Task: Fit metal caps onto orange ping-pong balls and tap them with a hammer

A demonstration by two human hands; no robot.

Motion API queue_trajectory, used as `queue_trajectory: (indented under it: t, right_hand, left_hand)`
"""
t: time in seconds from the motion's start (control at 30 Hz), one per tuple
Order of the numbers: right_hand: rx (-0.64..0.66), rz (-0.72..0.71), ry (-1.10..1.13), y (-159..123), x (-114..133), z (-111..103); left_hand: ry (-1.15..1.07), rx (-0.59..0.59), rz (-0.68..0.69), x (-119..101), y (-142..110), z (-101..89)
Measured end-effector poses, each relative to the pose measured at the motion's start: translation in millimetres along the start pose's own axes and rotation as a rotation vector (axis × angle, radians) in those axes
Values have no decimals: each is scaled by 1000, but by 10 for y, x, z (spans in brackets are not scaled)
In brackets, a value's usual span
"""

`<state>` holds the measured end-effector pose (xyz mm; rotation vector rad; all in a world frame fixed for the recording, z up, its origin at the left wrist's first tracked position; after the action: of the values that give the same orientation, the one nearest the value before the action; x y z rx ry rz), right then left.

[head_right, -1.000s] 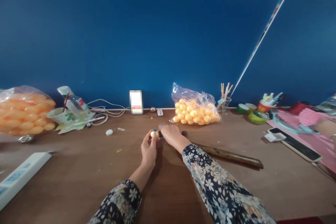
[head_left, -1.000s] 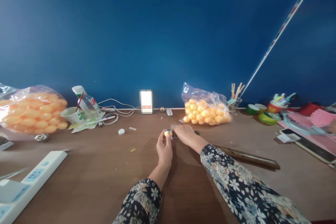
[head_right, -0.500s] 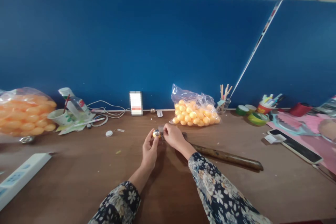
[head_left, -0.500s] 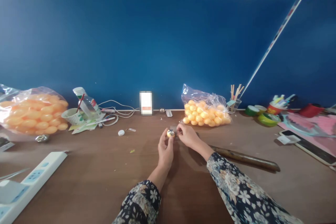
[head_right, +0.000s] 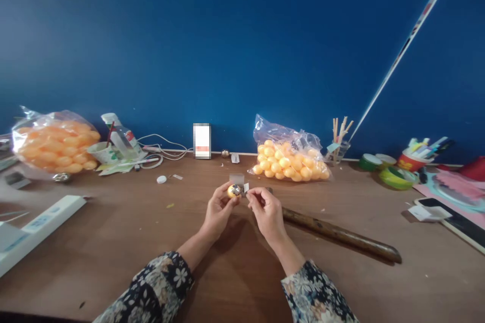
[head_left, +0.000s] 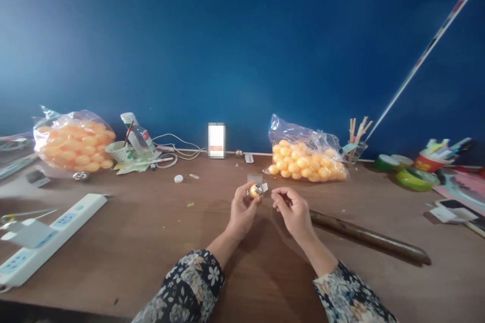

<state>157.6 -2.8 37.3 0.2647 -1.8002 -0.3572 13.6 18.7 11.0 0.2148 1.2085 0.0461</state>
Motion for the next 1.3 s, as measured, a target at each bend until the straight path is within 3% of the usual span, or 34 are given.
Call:
queue_trajectory:
  t: [0.1,0.33,0.5,0.73,0.9,1.17,1.3]
  right_hand:
    - [9,62,144,-2,3,49]
    - [0,163,407,-8,-67,137]
    - [20,188,374,-29,-80,136]
    - [19,97,226,-36,-81,143]
    - [-36,48,111,-43,-50,126]
    - [-30,94,246,-19,-68,109]
    - [-39,121,293,-8,-90,106]
  left_hand:
    - [3,64,-3,-15,-14,24]
    - [-2,67,-94,-40,-40,32]
    - [-48,79,-93,-36,-51,52]
    - [-212,79,-159,-75,-85,114]
    - [-185,70,-207,-112,-120,124]
    - [-209,142,-257,-88,-139,153]
    - [-293,106,-316,-80,-145,159]
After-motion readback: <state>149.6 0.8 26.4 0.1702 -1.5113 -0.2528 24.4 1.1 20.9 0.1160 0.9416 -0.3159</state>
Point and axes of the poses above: each hand's wrist, its own y-axis towards the middle knuckle, its own z-axis out of the palm, x = y × z, the point moved 2 cm from there along y, towards the middle knuckle, and after that the axes turned 8 degrees about x, right-handed, at the moved point
